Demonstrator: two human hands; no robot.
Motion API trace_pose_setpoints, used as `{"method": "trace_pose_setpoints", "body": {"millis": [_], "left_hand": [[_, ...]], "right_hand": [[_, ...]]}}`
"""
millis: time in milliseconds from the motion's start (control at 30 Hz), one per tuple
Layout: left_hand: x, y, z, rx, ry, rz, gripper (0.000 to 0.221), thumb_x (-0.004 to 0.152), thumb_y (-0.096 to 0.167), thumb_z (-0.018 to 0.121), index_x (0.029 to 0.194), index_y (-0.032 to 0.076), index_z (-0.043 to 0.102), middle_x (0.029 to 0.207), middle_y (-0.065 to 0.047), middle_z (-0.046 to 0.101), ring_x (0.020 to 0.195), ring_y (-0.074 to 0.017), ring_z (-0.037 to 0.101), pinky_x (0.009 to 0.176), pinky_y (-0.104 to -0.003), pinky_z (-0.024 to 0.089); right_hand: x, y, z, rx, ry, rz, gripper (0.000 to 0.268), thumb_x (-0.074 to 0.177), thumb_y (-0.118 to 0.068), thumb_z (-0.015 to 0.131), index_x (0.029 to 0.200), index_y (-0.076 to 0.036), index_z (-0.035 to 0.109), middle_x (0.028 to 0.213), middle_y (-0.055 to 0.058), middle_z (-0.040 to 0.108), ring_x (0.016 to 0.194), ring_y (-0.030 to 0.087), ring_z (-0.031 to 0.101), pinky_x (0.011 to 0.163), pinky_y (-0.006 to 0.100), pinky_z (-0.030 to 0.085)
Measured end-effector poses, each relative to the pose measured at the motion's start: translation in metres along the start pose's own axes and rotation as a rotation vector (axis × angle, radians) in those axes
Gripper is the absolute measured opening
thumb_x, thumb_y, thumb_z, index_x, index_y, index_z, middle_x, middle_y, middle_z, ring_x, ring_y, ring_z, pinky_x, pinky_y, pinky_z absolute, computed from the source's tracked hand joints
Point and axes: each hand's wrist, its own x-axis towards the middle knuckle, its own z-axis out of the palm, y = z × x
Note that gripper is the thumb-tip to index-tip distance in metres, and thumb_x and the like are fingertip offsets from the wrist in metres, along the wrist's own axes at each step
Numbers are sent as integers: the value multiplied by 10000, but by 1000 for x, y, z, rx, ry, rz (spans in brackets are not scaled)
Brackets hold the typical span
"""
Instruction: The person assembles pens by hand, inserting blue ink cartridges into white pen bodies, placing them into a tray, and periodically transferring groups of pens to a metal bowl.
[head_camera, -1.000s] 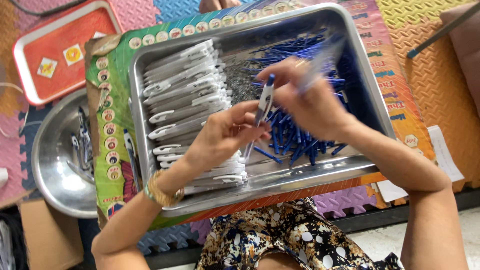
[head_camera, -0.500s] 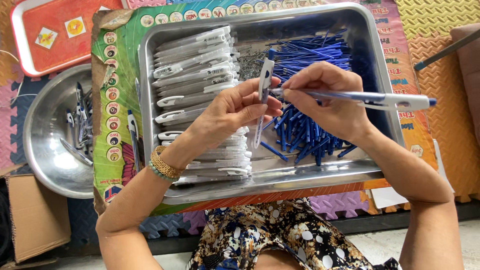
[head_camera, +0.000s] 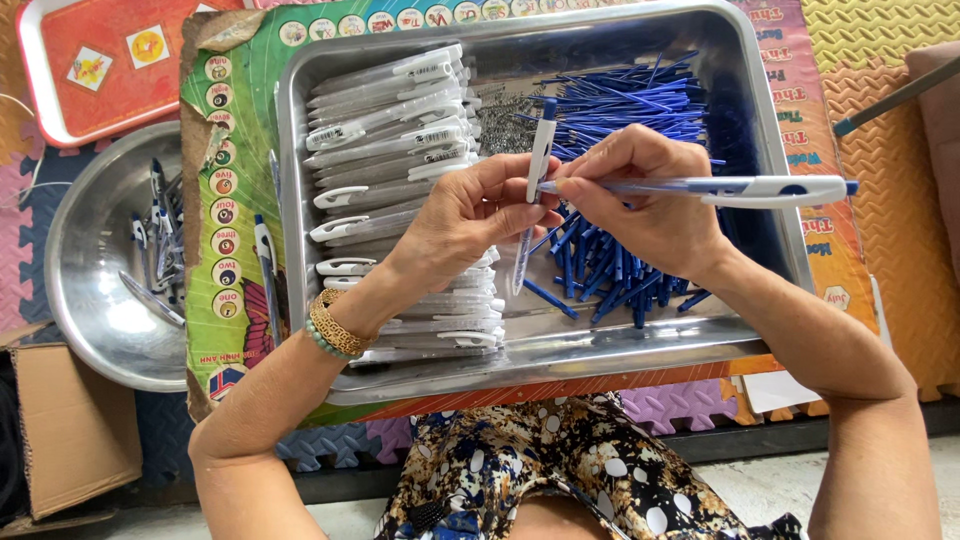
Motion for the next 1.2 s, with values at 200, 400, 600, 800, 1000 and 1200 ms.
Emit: {"method": "trace_pose_setpoints", "body": {"millis": [200, 400, 600, 800, 1000, 1200], "left_hand": [[5, -22, 2, -68, 123, 0, 497, 1068, 49, 753, 1545, 106, 628, 1216, -157, 809, 1060, -189, 828, 945, -348, 729], [4, -19, 8, -57, 169, 7, 488, 1053, 37, 768, 1523, 70, 637, 1166, -159, 812, 998, -155, 819, 914, -342, 737], [1, -20, 6, 12, 205, -7, 487, 1036, 26, 778, 1504, 32, 641, 1129, -184, 813, 946, -172, 826, 862, -363, 748], [5, -22, 6, 23, 213, -26, 500, 1041, 46, 776, 1516, 14, 623, 1085, -159, 807, 907, -147, 806, 853, -360, 750], [-1, -2, 9, 18, 114, -61, 489, 1039, 52, 761, 1508, 13, 627, 1082, -169, 797, 913, -180, 805, 845, -376, 755], [-1, 10, -2, 257, -128, -78, 482, 1088, 31, 668, 1562, 88, 606, 1085, -54, 774, 875, -146, 790, 852, -256, 692]], "right_hand": [[3, 27, 1, 128, 5, -57, 111, 982, 138, 818, 1014, 142, 711, 985, 300, 759, 790, 231, 754, 652, 319, 659], [6, 26, 3, 137, 17, -60, 124, 1010, 94, 825, 1002, 125, 705, 986, 297, 754, 784, 184, 709, 610, 281, 613], [9, 26, 11, -14, 14, -374, 154, 965, 170, 820, 898, 114, 693, 892, 286, 739, 852, 423, 831, 626, 383, 642], [-1, 44, 16, -368, -41, -739, 151, 897, 201, 794, 901, 65, 727, 974, 276, 745, 926, 484, 824, 778, 492, 688], [2, 49, 0, -36, 77, -562, 218, 1036, -54, 784, 879, 45, 670, 942, 213, 729, 976, 445, 817, 833, 482, 668], [19, 34, -23, 157, -211, 25, 259, 1233, -120, 501, 1399, -11, 667, 1308, 177, 718, 1010, 220, 721, 863, 285, 646]]}}
